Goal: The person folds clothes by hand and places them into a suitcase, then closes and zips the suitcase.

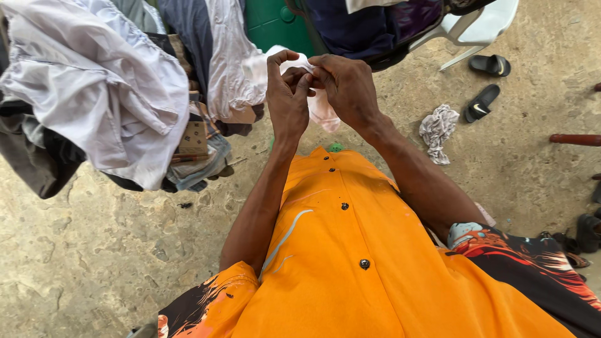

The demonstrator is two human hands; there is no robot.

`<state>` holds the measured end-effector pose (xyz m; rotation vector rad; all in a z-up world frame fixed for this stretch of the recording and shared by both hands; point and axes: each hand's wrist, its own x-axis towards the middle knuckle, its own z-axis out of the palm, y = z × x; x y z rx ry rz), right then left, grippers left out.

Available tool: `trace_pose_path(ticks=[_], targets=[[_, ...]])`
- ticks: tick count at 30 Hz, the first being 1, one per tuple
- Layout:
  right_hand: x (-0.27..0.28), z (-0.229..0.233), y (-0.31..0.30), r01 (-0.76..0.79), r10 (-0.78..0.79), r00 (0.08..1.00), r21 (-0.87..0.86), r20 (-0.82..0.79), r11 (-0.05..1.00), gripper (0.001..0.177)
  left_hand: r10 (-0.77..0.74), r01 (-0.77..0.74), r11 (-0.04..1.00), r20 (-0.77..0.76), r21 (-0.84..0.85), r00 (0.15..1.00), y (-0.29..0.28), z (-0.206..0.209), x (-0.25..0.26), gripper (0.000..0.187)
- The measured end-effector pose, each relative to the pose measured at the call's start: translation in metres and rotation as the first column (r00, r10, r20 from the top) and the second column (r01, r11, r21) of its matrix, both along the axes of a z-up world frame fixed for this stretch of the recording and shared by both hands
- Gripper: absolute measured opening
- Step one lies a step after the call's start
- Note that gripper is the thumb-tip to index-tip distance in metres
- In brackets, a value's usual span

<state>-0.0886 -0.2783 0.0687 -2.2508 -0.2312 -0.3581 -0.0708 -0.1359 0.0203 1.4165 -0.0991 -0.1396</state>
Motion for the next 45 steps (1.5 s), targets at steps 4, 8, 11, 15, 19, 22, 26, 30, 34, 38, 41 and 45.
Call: trace_pose_path(ticks=[4,8,11,15,19,22,26,30,34,38,41,45], targets=[[0.005,0.004,0.015,-0.129,0.129,0.991,0.017,-0.028,0.992,0.026,-0.033,0.032,0.998,-0.019,-0.055,0.999,0.029,0.019,0.007,0.062],[0.010,-0.002,0.022,-0.164,0.181,0.971,0.115,-0.156,0.980,0.016,-0.082,-0.056,0.692,0.155,0.720,0.985,0.069,0.045,0.022,0.046],[0.010,-0.001,0.021,-0.186,0.220,0.962,0.205,-0.160,0.961,0.016,-0.168,-0.125,0.817,0.439,0.563,0.883,0.089,0.049,0.034,0.049],[0.013,0.004,0.002,-0.170,0.190,0.976,0.167,-0.107,0.971,0.012,-0.481,0.035,0.670,0.398,0.741,0.782,0.082,0.011,0.036,0.046],[0.007,0.017,-0.034,-0.024,0.028,0.996,0.059,-0.080,0.998,0.010,-0.338,0.063,0.634,0.204,0.770,0.919,0.089,-0.026,0.052,0.036],[-0.002,0.017,-0.055,-0.050,0.055,0.997,0.086,-0.058,0.995,0.007,-0.365,0.059,0.714,0.299,0.697,0.881,0.104,-0.011,0.047,0.027],[-0.011,0.012,-0.078,0.024,0.032,0.985,0.319,-0.169,0.947,0.015,-0.605,0.513,0.761,0.148,0.398,0.783,0.096,0.023,0.052,0.021],[-0.001,0.012,-0.095,0.161,-0.151,0.986,-0.180,0.066,0.971,0.024,-0.737,0.740,0.632,-0.115,0.231,0.666,0.079,0.046,0.060,0.022],[0.018,-0.002,-0.079,0.376,-0.374,0.927,-0.043,0.033,0.926,0.036,-0.530,0.543,0.828,-0.118,0.139,0.840,0.042,0.047,0.054,0.018],[0.025,-0.002,-0.026,0.251,-0.213,0.963,0.260,-0.165,0.932,0.034,-0.301,0.294,0.941,0.021,0.166,0.953,0.000,0.043,0.027,0.022],[0.029,0.015,-0.014,-0.059,0.029,0.993,0.283,0.112,0.957,0.038,-0.283,0.236,0.950,0.241,0.204,0.929,-0.009,0.042,0.014,0.037],[0.043,0.032,-0.028,0.024,0.025,0.991,0.353,-0.134,0.935,0.033,-0.528,0.517,0.848,0.096,0.116,0.844,0.022,0.037,0.024,0.039]])
